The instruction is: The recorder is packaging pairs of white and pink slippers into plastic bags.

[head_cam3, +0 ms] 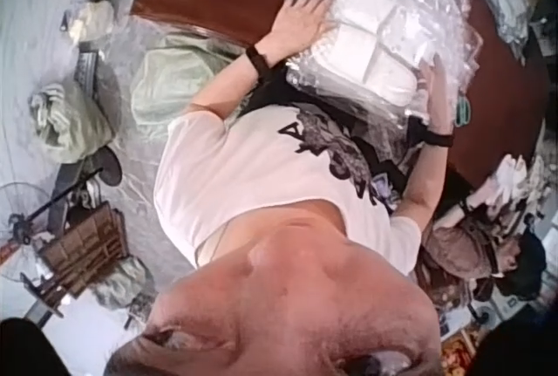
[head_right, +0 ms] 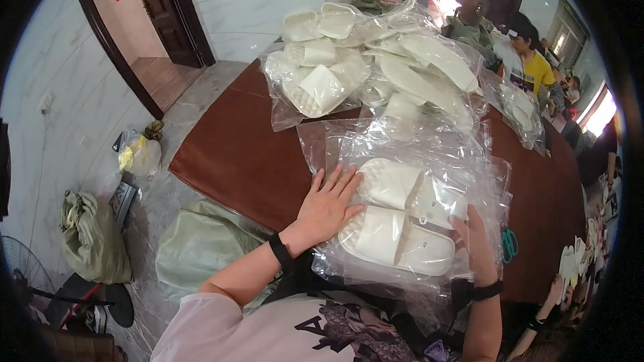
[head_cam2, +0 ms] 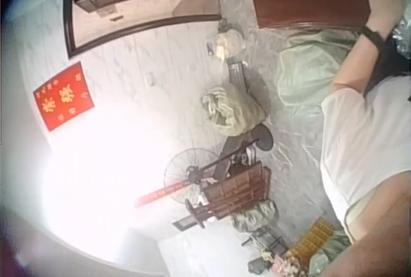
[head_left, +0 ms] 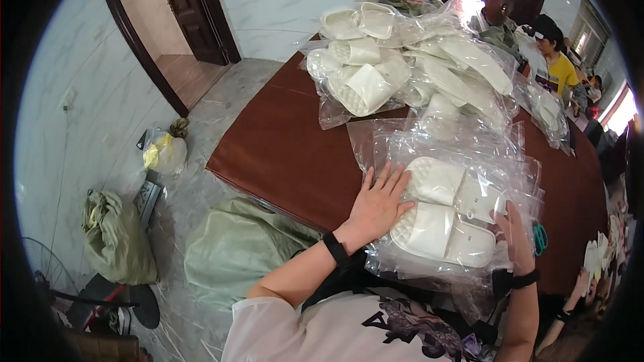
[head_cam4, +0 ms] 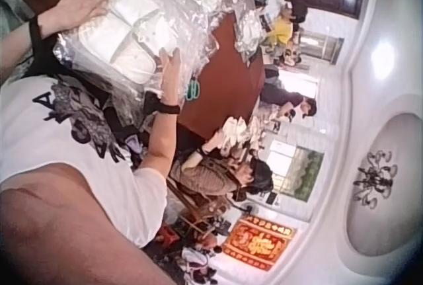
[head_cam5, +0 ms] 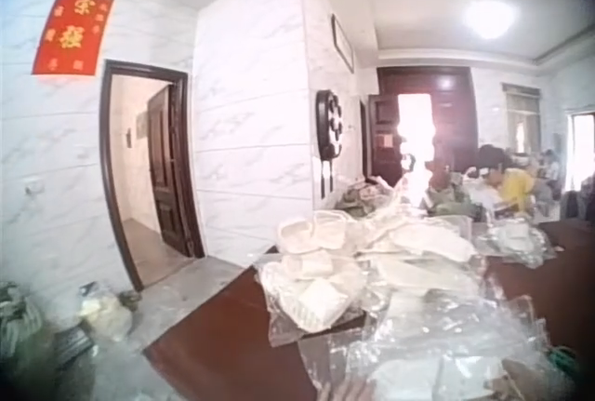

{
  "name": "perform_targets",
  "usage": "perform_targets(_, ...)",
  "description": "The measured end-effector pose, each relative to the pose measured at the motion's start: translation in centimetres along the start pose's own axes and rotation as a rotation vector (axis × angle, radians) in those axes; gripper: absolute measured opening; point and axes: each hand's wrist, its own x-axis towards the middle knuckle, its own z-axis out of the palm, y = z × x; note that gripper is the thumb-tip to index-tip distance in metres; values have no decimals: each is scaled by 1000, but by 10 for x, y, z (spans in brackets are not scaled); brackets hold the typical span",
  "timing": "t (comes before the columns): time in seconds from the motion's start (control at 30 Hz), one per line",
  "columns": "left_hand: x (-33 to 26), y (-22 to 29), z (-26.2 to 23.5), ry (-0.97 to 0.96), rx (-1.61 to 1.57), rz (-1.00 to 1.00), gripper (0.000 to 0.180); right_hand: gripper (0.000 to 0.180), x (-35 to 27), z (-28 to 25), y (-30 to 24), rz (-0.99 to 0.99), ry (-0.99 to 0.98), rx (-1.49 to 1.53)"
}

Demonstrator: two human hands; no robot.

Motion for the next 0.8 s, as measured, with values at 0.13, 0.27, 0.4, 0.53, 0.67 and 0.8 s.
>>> perform_targets(0.13,0,1,0,-7,-8,-5,64,54,-5,6,3,-24,-7,246)
perform_targets(0.27,5,1,2,-30,22,14,64,59,0,7,37,-246,30,142)
perform_targets(0.4,4,0,-3,-28,96,19,65,75,19,-13,119,-645,99,-600)
perform_targets(0.53,8,-1,-3,-33,71,36,57,69,15,-3,73,-517,96,-136)
perform_targets(0.67,4,-6,4,-52,153,38,53,45,8,-4,27,-136,237,-51)
perform_targets(0.8,7,1,-1,-38,114,47,54,50,9,-15,50,-164,353,178)
